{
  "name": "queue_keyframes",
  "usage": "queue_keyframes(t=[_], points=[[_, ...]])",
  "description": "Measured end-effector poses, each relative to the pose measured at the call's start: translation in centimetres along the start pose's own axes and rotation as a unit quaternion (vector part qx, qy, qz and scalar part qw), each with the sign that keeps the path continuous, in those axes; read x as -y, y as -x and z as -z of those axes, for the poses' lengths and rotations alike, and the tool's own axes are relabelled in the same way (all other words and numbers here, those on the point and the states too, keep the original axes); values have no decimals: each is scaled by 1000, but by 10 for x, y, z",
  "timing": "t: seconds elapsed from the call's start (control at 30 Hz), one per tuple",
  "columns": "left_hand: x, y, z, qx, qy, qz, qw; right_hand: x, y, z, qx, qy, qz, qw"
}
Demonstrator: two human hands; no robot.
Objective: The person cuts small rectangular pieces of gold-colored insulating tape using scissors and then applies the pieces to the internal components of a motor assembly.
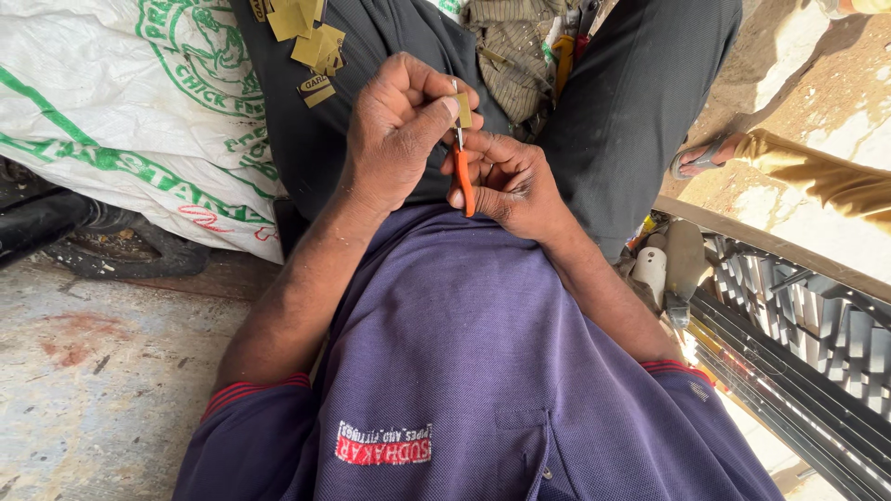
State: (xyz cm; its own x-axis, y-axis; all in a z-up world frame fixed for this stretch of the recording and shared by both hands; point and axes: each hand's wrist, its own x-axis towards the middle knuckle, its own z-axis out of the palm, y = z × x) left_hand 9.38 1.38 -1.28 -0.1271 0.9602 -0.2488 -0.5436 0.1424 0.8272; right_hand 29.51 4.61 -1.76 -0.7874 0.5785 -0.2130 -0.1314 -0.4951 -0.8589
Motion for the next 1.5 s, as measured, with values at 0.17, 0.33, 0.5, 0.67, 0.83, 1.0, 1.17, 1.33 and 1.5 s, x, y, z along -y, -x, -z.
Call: queue_keyframes(t=[0.17, 0.33, 0.5, 0.67, 0.83, 1.0, 1.17, 1.33, 1.5], points=[[2, -4, 19, -66, 27, -62, 995, 14, 3, 0, 5, 166, -66, 984], [-52, 4, 69, -159, -422, -192, 872, 21, -3, 8, -85, 515, 13, 853], [-81, 0, 74, -159, -533, -199, 807, 12, -18, 10, 87, 674, -153, 717], [-80, -2, 80, -123, -622, -273, 724, 19, -38, 39, -21, 664, 35, 747], [-85, 1, 81, -128, -420, -224, 870, -25, -78, 71, -84, 685, 37, 723], [-81, 8, 76, -93, -291, -171, 937, -53, -81, 91, -85, 685, -17, 723], [-46, 7, 56, -63, -206, -121, 969, -37, -81, 88, -107, 666, 39, 737], [-21, 8, 29, -52, -262, -79, 960, 4, -69, 58, -169, 13, -16, 985], [-6, 2, 13, -23, -170, -70, 983, 25, -48, 30, -136, -80, -4, 988]])
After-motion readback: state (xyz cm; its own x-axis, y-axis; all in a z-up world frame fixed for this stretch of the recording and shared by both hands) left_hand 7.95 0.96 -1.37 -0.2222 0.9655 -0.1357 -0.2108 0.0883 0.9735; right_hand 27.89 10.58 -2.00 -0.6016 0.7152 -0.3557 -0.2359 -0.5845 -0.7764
